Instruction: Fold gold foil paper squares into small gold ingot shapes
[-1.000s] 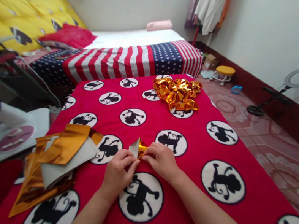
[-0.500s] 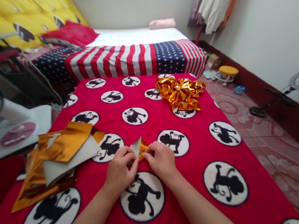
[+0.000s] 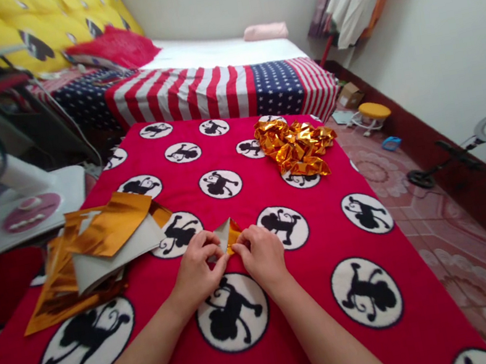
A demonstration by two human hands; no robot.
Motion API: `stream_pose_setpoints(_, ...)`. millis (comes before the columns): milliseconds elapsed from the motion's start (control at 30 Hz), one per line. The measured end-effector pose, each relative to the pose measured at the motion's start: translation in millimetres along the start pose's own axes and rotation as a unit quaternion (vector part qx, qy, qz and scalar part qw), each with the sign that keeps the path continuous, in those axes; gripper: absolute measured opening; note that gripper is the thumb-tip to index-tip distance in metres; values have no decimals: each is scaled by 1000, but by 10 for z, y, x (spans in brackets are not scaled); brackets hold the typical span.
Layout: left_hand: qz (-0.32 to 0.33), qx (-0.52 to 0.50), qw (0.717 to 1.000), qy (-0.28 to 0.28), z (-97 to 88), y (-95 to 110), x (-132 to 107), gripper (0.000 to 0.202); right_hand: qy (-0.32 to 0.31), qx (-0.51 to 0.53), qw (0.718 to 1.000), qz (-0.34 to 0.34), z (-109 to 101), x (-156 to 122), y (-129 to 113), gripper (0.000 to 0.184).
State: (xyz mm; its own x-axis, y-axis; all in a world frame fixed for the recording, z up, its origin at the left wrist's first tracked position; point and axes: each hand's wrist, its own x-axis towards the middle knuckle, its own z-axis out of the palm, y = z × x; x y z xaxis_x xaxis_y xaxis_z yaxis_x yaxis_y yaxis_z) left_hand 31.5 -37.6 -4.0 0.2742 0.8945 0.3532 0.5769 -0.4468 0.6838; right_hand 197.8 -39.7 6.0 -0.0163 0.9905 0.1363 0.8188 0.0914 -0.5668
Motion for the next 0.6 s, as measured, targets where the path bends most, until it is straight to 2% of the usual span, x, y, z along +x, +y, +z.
stream_pose_setpoints(600, 1, 26, 1000, 5, 17, 12, 13, 18, -5, -24, 999, 24, 0, 29, -31, 14)
